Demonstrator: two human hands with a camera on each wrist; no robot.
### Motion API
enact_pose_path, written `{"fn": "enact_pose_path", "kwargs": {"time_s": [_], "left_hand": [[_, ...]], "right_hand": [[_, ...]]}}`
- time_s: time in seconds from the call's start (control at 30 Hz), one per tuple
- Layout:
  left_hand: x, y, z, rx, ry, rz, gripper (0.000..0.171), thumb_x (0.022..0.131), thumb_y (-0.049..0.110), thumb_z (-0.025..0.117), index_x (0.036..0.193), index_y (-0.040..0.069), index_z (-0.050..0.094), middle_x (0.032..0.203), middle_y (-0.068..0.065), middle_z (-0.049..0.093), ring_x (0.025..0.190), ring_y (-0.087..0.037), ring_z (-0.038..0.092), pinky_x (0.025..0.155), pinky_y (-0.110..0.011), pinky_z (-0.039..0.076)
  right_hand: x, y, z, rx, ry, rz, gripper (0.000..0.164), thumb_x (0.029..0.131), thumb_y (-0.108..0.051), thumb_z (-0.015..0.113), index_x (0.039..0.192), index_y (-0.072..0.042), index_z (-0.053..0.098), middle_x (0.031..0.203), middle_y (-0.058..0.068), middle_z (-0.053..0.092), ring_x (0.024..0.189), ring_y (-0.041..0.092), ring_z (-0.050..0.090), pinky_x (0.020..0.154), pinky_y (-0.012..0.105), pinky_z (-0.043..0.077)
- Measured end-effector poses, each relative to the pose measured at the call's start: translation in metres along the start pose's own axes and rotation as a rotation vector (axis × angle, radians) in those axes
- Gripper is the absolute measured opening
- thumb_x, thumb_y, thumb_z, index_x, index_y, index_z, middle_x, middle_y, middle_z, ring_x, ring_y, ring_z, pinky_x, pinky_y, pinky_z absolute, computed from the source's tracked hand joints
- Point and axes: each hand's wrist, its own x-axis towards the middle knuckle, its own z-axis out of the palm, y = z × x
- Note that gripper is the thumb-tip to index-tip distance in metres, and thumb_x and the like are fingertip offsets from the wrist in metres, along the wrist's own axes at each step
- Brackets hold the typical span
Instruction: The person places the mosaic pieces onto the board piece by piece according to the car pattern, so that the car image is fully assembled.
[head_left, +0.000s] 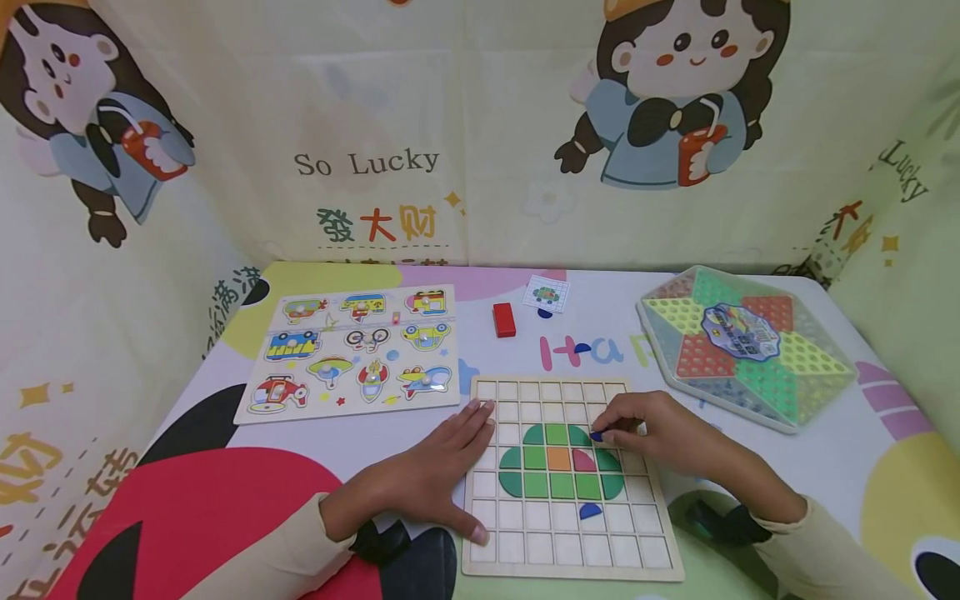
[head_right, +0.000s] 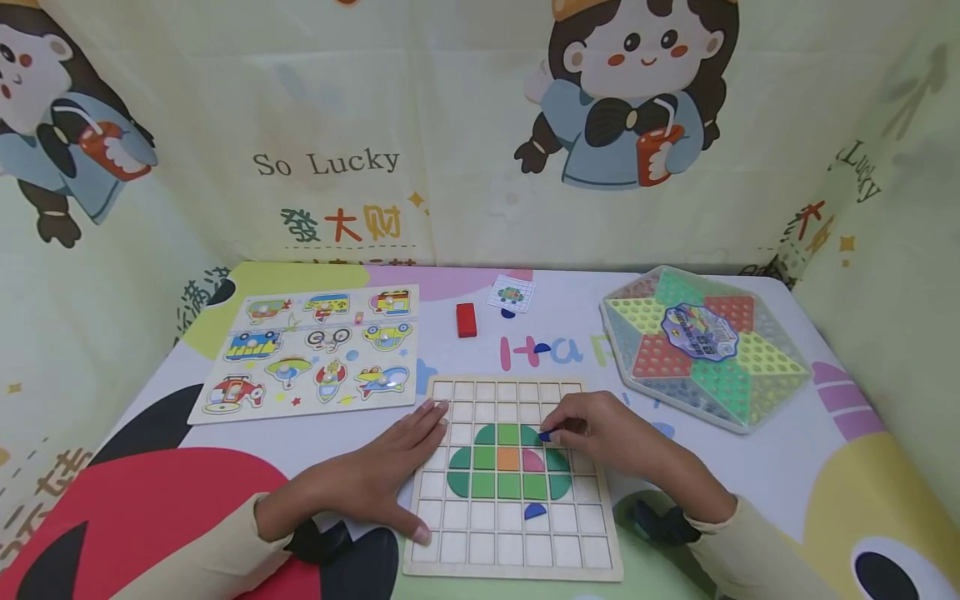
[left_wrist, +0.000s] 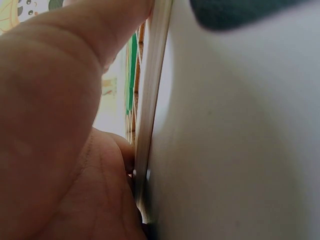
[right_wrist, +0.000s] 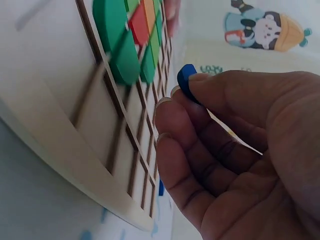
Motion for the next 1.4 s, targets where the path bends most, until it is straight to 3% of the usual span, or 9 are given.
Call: {"fn": "enact_pose_path", "kwargs": {"time_s": [0.37, 0.8, 1.07, 1.4], "left_hand": [[0.0, 0.001, -0.001, -0.003, -0.004, 0.0, 0.121, 0.071, 0.067, 0.071, 0.157, 0.009, 0.008, 0.163, -0.001, -0.009, 0.146, -0.019, -0.015, 0.117, -0.045, 0.005], [0.0, 0.002, -0.002, 0.003, -0.003, -0.003, 0.122, 0.071, 0.067, 0.072, 0.157, 0.009, 0.008, 0.163, -0.003, -0.008, 0.146, -0.02, -0.014, 0.117, -0.045, 0.005], [0.0, 0.001, -0.002, -0.015, 0.003, -0.003, 0.122, 0.071, 0.067, 0.072, 0.157, 0.008, 0.008, 0.163, -0.002, -0.009, 0.146, -0.019, -0.015, 0.117, -0.045, 0.005], [0.001, 0.0, -0.001, -0.015, 0.01, 0.002, 0.123, 0.071, 0.069, 0.071, 0.157, 0.009, 0.008, 0.163, -0.001, -0.009, 0.146, -0.018, -0.016, 0.117, -0.044, 0.004]], "right_hand": [[-0.015, -0.012, 0.019, 0.155, -0.101, -0.042, 0.011, 0.093, -0.015, 0.067, 0.102, -0.017, 0.074, 0.098, -0.009, 0.068, 0.086, 0.008, 0.06, 0.069, 0.026, 0.052], [-0.028, -0.026, 0.027, 0.221, -0.217, -0.04, 0.008, 0.094, -0.016, 0.066, 0.099, -0.019, 0.073, 0.097, -0.01, 0.067, 0.083, 0.005, 0.057, 0.066, 0.025, 0.051], [-0.029, -0.027, 0.035, 0.149, -0.247, -0.094, 0.007, 0.094, -0.018, 0.067, 0.097, -0.017, 0.073, 0.094, -0.014, 0.065, 0.083, 0.0, 0.057, 0.066, 0.023, 0.052], [-0.027, -0.033, 0.039, 0.019, -0.23, 0.0, 0.006, 0.09, -0.021, 0.072, 0.096, -0.022, 0.072, 0.092, -0.019, 0.062, 0.081, -0.002, 0.055, 0.068, 0.022, 0.051]]}}
